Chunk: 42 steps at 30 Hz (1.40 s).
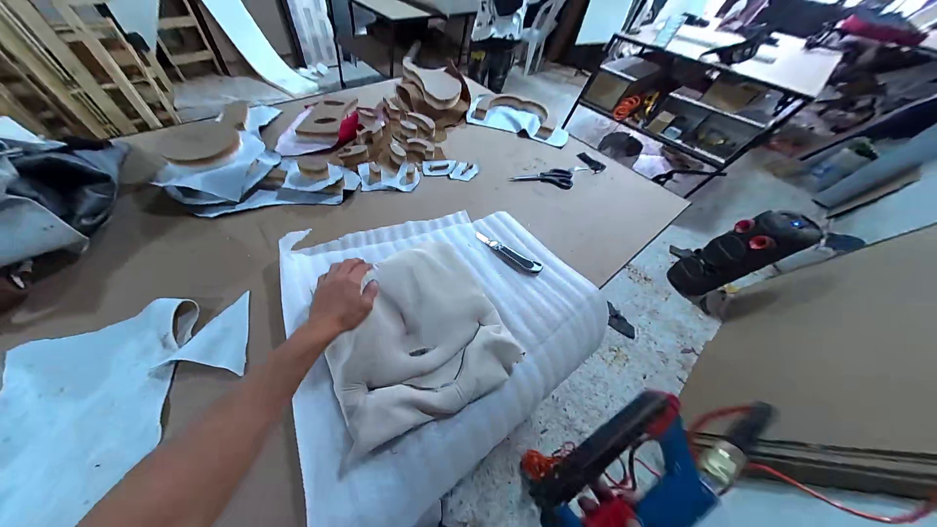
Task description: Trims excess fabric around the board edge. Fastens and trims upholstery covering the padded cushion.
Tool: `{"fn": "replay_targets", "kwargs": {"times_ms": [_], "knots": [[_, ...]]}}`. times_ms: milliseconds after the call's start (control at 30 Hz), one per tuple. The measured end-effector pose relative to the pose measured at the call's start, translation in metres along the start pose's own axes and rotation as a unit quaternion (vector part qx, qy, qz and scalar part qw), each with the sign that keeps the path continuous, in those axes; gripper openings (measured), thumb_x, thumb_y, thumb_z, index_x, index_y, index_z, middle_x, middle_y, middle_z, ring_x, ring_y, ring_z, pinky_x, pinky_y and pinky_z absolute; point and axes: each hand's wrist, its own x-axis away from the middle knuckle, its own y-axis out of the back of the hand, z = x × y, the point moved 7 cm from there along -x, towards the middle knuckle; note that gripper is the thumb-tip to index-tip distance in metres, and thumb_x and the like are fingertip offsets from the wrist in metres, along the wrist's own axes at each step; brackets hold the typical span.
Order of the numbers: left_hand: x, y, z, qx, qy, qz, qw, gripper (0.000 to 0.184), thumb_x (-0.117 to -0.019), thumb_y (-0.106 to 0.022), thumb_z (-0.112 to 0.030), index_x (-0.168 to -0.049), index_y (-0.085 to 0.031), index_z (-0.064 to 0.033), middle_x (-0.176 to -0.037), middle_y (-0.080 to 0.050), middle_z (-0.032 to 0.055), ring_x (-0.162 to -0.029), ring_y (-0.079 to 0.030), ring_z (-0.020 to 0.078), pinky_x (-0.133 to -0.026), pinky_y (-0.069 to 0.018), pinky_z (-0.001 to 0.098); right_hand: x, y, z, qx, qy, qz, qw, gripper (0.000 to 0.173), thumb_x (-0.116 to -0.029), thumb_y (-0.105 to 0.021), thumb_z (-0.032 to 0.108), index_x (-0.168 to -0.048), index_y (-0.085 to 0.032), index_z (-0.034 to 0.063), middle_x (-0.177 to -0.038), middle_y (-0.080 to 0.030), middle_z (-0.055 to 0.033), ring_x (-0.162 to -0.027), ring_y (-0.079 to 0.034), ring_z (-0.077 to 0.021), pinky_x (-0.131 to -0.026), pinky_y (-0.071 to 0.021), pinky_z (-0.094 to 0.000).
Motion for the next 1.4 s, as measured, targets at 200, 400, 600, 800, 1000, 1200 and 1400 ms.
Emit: {"fn": "replay_targets", "kwargs": {"times_ms": [200, 400, 600, 800, 1000, 1200, 1400], "knots": [[-0.029, -0.016, 0.020, 0.008, 0.050, 0.055, 0.997, 0.053, -0.1031, -0.053, -0.042, -0.142, -0.058, -0.0072, -0.148, -0.054, 0.0173, -0.137, -0.050, 0.0388, -0.109, -0.0387, 0.0646, -0.042, -0.037, -0.024, -0.143, 0.003, -0.044, 0.989, 0.026, -0.0842, -0.078, 0.020, -0.106, -0.071, 0.0081, -0.104, -0.075, -0.0149, -0.092, -0.076, -0.0227, -0.077, -0.0642, -0.0369], [0.087, -0.045, -0.079, 0.023, -0.042, -0.033, 0.998, 0.033, -0.0975, -0.060, -0.033, -0.118, -0.075, -0.0120, -0.126, -0.069, 0.0118, -0.123, -0.061, 0.0324, -0.102, -0.0485, 0.0566, -0.090, -0.029, 0.017, -0.009, 0.076, -0.083, 0.994, 0.017, -0.0947, -0.063, 0.016, -0.111, -0.065, 0.0095, -0.104, -0.076, -0.0100, -0.092, -0.076, -0.0199, -0.078, -0.0644, -0.0353], [0.102, -0.109, -0.128, -0.021, 0.131, -0.061, 0.989, 0.047, -0.0995, -0.051, -0.042, -0.135, -0.068, -0.0153, -0.133, -0.067, 0.0063, -0.127, -0.060, 0.0277, -0.118, -0.0323, 0.0588, -0.209, -0.033, 0.014, 0.034, 0.024, -0.089, 0.995, 0.025, -0.1072, -0.036, 0.017, -0.114, -0.060, 0.0097, -0.096, -0.075, -0.0053, -0.086, -0.075, -0.0152, -0.070, -0.0648, -0.0336], [0.101, -0.126, -0.143, -0.112, 0.190, -0.091, 0.971, 0.052, -0.1012, -0.040, -0.044, -0.141, -0.064, -0.0193, -0.134, -0.065, 0.0083, -0.126, -0.059, 0.0283, -0.119, -0.0281, 0.0605, -0.283, -0.016, 0.017, 0.075, -0.021, -0.013, 0.997, 0.022, -0.1034, -0.044, 0.017, -0.117, -0.060, 0.0112, -0.101, -0.075, -0.0048, -0.091, -0.075, -0.0151, -0.075, -0.0650, -0.0344], [0.102, -0.126, -0.142, -0.129, 0.190, -0.110, 0.967, 0.050, -0.1017, -0.038, -0.041, -0.141, -0.064, -0.0241, -0.129, -0.066, 0.0068, -0.125, -0.059, 0.0271, -0.118, -0.0286, 0.0599, -0.325, -0.007, 0.034, 0.102, -0.031, 0.027, 0.994, 0.024, -0.1023, -0.041, 0.019, -0.111, -0.062, 0.0133, -0.097, -0.075, -0.0020, -0.088, -0.075, -0.0119, -0.074, -0.0643, -0.0303], [0.130, -0.115, -0.144, -0.051, 0.149, -0.172, 0.972, 0.040, -0.1013, -0.046, -0.032, -0.126, -0.073, -0.0165, -0.128, -0.070, 0.0056, -0.127, -0.061, 0.0263, -0.111, -0.0457, 0.0514, -0.403, -0.023, 0.039, 0.083, -0.041, -0.086, 0.992, 0.020, -0.1089, -0.042, 0.030, -0.114, -0.054, 0.0154, -0.096, -0.066, -0.0009, -0.088, -0.069, -0.0138, -0.078, -0.0603, -0.0381], [0.172, -0.082, -0.129, -0.028, 0.188, -0.243, 0.951, 0.037, -0.1021, -0.048, -0.032, -0.108, -0.078, -0.0124, -0.119, -0.073, 0.0113, -0.120, -0.064, 0.0308, -0.104, -0.0482, 0.0510, -0.406, -0.022, 0.070, 0.550, -0.100, 0.027, 0.829, 0.046, -0.1104, -0.044, 0.037, -0.119, -0.063, -0.0042, -0.094, -0.073, -0.0118, -0.073, -0.071, -0.0200, -0.068, -0.0607, -0.0382]]}}
